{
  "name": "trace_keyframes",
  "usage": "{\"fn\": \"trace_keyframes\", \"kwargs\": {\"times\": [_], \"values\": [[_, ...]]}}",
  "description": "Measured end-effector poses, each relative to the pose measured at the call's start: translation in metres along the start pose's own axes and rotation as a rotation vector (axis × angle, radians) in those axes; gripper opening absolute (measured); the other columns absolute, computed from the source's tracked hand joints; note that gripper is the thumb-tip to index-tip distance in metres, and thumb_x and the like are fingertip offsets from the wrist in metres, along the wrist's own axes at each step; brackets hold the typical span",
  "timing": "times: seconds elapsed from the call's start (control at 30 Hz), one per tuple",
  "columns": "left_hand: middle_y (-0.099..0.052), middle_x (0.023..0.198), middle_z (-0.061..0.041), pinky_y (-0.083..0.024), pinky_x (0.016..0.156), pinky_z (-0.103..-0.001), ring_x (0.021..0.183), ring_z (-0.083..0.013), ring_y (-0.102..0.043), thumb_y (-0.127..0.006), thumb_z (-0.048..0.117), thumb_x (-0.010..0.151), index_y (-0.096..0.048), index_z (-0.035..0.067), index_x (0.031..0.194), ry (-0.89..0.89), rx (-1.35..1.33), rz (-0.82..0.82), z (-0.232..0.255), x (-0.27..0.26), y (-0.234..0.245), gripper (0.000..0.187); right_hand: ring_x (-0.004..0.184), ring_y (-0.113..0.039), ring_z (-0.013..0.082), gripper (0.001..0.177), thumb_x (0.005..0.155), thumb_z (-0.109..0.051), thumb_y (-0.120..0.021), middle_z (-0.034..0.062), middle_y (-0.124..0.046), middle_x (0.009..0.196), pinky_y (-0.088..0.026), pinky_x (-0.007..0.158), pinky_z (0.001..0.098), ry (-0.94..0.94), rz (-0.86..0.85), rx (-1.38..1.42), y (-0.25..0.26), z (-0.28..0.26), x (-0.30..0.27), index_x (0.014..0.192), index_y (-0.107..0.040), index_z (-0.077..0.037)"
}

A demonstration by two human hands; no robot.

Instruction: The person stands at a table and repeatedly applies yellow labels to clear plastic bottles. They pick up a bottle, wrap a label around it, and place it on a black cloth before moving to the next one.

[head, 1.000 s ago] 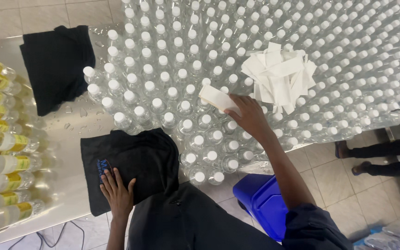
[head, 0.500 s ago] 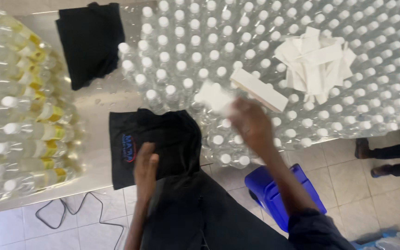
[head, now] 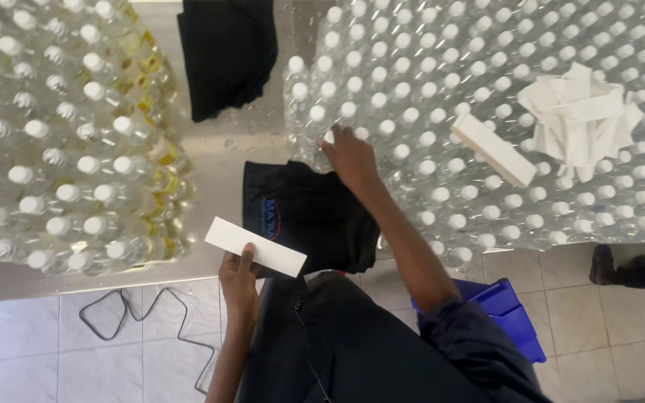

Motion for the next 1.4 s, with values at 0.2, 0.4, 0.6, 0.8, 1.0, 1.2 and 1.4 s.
{"fn": "trace_keyframes", "kwargs": {"times": [0.2,0.4,0.6,0.8,1.0,1.2,1.4], "values": [[-0.063,0.147,-0.028,-0.057,0.104,-0.055,0.125,-0.0457,-0.072,-0.064,0.008,0.108,-0.048,-0.002,0.159,0.094,-0.091,-0.058,-0.002,-0.001,0.047,0.055,0.099,-0.077,0.0487,0.05,0.109,-0.049,-0.065,0.0211,-0.078,0.114,-0.059,0.085,0.0595,0.04,0.09,0.093,0.049,-0.017,-0.037,0.135,-0.069,-0.007],[-0.068,0.142,-0.031,-0.057,0.105,-0.054,0.128,-0.0417,-0.07,-0.072,0.013,0.105,-0.047,-0.004,0.16,0.093,-0.054,-0.097,-0.019,0.021,0.073,0.063,0.093,-0.078,0.0413,0.049,0.109,-0.059,-0.071,0.0093,-0.08,0.095,-0.06,0.08,0.0509,-0.007,-0.201,0.251,0.093,-0.046,-0.047,0.122,-0.081,-0.013],[-0.074,0.134,-0.026,-0.053,0.108,-0.055,0.126,-0.0389,-0.071,-0.066,0.027,0.111,-0.063,-0.001,0.149,0.079,0.071,-0.235,0.009,0.013,0.046,0.047,0.11,-0.074,0.0513,0.061,0.096,-0.063,-0.075,0.0251,-0.08,0.107,-0.057,0.095,0.056,-0.162,-0.772,0.436,-0.094,0.004,-0.032,0.115,-0.085,-0.006],[-0.078,0.121,-0.015,-0.053,0.107,-0.047,0.121,-0.0244,-0.069,-0.069,0.025,0.111,-0.075,0.007,0.131,0.001,0.139,-0.273,0.0,0.015,0.025,0.027,0.097,-0.08,0.0334,0.064,0.102,-0.058,-0.072,0.0055,-0.081,0.092,-0.06,0.086,0.0497,-0.16,-0.451,0.298,-0.053,-0.039,-0.054,0.152,-0.057,-0.02],[-0.075,0.11,-0.014,-0.056,0.101,-0.048,0.112,-0.0253,-0.071,-0.068,0.027,0.112,-0.075,0.006,0.121,-0.096,0.203,-0.363,-0.009,0.02,-0.001,0.023,0.098,-0.079,0.0204,0.045,0.101,-0.028,-0.073,0.0114,-0.082,0.113,-0.068,0.081,0.0339,-0.351,-0.302,1.116,0.074,-0.134,-0.137,0.145,-0.069,-0.016],[-0.076,0.114,-0.016,-0.055,0.101,-0.047,0.11,-0.024,-0.068,-0.074,0.033,0.108,-0.074,0.008,0.133,-0.101,0.229,-0.424,0.031,-0.008,-0.037,0.036,0.083,-0.076,0.0191,0.036,0.103,-0.023,-0.08,0.0108,-0.082,0.102,-0.067,0.073,0.0326,-0.172,-0.109,1.128,0.081,-0.115,-0.156,0.138,-0.075,-0.015],[-0.073,0.095,-0.014,-0.063,0.089,-0.042,0.091,-0.0204,-0.073,-0.069,0.025,0.111,-0.076,0.004,0.12,-0.258,0.211,-0.401,0.039,0.001,-0.042,0.024,0.082,-0.074,0.0194,0.029,0.107,-0.019,-0.075,0.0115,-0.082,0.101,-0.064,0.073,0.037,-0.094,-0.038,1.085,0.123,-0.11,-0.169,0.136,-0.077,-0.013]]}}
Point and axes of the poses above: each hand's wrist, its own x-axis towards the middle knuckle, its own y-axis out of the back of the hand, z = x × y, the point moved 4 cm from there along x, towards the middle knuckle
